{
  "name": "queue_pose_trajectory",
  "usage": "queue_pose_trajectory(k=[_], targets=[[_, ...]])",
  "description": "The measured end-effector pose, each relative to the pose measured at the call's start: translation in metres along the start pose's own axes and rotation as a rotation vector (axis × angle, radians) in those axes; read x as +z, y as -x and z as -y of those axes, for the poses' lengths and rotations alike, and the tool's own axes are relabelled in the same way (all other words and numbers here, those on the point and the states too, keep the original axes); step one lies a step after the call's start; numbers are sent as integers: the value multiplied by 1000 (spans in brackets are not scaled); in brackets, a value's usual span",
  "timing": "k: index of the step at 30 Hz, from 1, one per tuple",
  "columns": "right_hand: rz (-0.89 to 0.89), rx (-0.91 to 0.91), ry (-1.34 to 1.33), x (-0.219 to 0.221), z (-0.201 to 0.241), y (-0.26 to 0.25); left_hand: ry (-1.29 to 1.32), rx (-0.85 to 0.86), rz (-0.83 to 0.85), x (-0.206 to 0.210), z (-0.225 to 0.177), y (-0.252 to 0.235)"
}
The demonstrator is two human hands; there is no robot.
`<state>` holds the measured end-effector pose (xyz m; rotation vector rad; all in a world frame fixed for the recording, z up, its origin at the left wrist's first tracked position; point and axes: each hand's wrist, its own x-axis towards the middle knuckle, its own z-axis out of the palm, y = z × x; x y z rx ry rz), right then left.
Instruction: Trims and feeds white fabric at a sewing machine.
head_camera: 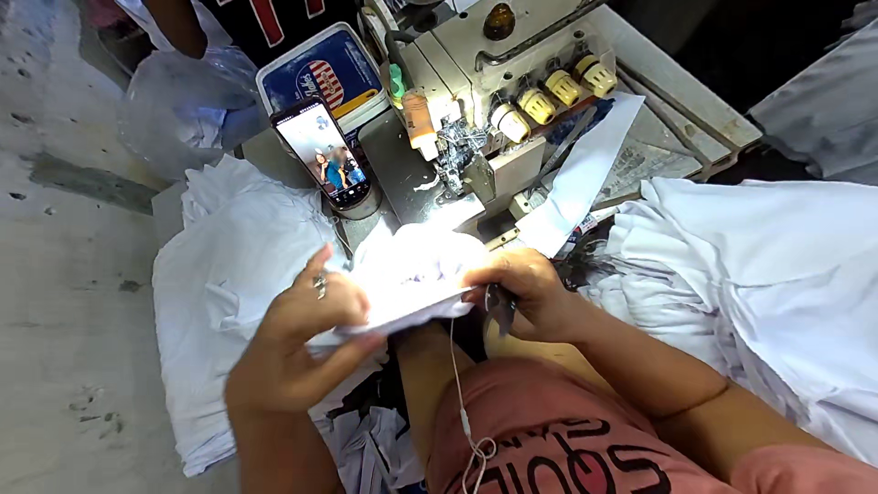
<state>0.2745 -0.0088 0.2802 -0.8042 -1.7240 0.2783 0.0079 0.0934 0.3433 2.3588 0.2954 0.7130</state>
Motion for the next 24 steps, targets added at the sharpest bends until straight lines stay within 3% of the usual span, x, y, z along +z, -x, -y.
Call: queue_pose_trajectory(k=[2,3,7,10,15,24], targets=[[22,85,-166,5,9,2,332,-9,57,-17,-9,0],[29,153,-245,10,13,3,360,-32,46,-22,-9,-3],[76,677,-399,28,6,10,-186,-308,72,-26,20,-53],[43,949,-393,34,-17,20,-319,-517,119,5,58,-92],[-83,946,-216,31,-36,32,-394,-690,138,39,90,-128],[-299,910,-148,28,-41,27,-484,-727,26,59,96,-156]])
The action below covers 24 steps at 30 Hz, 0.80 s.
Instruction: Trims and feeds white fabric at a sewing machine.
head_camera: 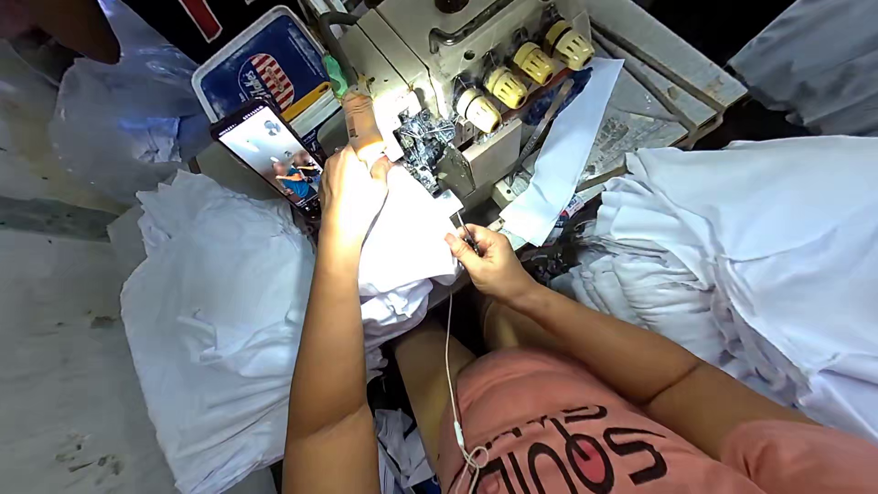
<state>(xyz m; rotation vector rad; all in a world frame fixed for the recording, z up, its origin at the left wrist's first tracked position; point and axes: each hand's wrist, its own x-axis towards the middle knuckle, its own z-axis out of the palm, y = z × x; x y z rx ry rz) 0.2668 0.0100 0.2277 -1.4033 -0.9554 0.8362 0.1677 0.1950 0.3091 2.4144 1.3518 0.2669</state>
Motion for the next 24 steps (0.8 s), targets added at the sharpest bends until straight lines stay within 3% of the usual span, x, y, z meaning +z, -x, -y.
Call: queue_pose_trajectory(k=[12,16,21,24], targets=[[-144,-166,-21,0,-13,-8,-75,-150,-99,9,-27,1],[-150,-215,-5,2,-18,-10,-108,-121,-166,15,-27,3],[-24,-119,-194,-9,-24,-12,314,25,-223,18,38,44],[110,47,-369,-17,-22,-9,559,2,56,30,81,112]])
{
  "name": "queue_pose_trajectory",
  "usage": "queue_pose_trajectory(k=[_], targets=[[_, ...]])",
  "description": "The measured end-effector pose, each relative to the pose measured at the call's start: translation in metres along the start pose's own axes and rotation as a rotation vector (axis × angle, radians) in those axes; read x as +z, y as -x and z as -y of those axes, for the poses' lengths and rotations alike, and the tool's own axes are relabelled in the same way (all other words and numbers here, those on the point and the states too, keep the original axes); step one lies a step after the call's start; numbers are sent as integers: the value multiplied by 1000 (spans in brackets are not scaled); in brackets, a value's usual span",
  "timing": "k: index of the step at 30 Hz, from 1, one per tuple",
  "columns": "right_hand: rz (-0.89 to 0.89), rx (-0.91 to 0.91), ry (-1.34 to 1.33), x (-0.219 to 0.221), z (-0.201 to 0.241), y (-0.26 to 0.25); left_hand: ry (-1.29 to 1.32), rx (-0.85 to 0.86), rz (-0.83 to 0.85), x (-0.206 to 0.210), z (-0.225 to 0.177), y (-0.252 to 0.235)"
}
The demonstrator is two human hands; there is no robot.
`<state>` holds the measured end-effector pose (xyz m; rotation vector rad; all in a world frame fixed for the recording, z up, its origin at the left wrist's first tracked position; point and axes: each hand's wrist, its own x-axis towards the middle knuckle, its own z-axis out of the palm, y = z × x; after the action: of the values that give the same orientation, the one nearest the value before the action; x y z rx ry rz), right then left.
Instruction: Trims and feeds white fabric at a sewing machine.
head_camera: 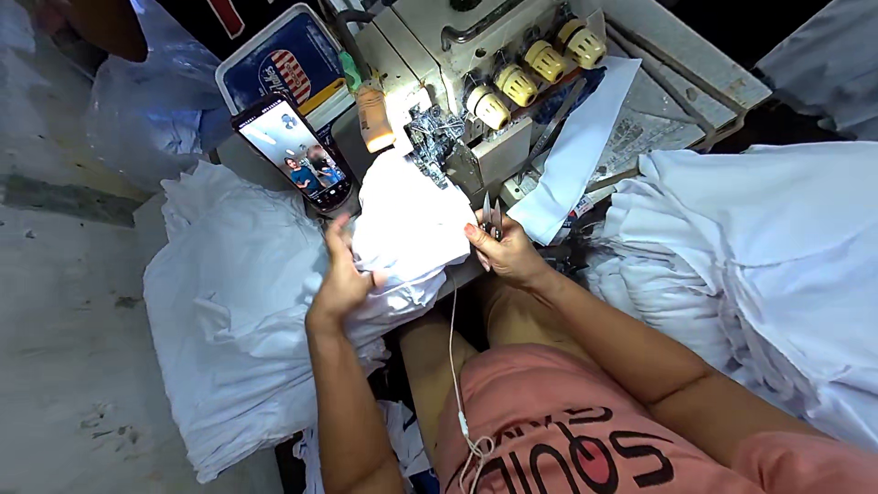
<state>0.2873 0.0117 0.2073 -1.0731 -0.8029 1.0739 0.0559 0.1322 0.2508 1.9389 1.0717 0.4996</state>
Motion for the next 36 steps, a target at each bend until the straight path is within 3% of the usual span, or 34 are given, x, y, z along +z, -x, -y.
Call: queue_pose_trajectory(k=[2,4,9,11,16,21,24,30,36], targets=[[42,68,-56,-1,2,0,-45,-71,107,10,7,29],[44,78,-64,0,2,2,-313,4,107,11,2,43],[-26,65,-65,12,17,14,-865,329,-352,-26,-48,60],[-57,93,-37,13,11,14,-962,419,-378,-22,-51,59],[-47,162,79,-2,-4,13,-899,-35,29,-1,-2,49],[-36,173,58,-10,3,23,-762,-154,140,-1,-14,52],[-79,166,57,-10,-3,21,-560,-42,50,-18,-7,43],[-120,259,69,-5,-3,16,-430,70,-491,-54,-10,-23],[-151,291,14,-7,2,14,-600,17,-518,-68,-22,-90]])
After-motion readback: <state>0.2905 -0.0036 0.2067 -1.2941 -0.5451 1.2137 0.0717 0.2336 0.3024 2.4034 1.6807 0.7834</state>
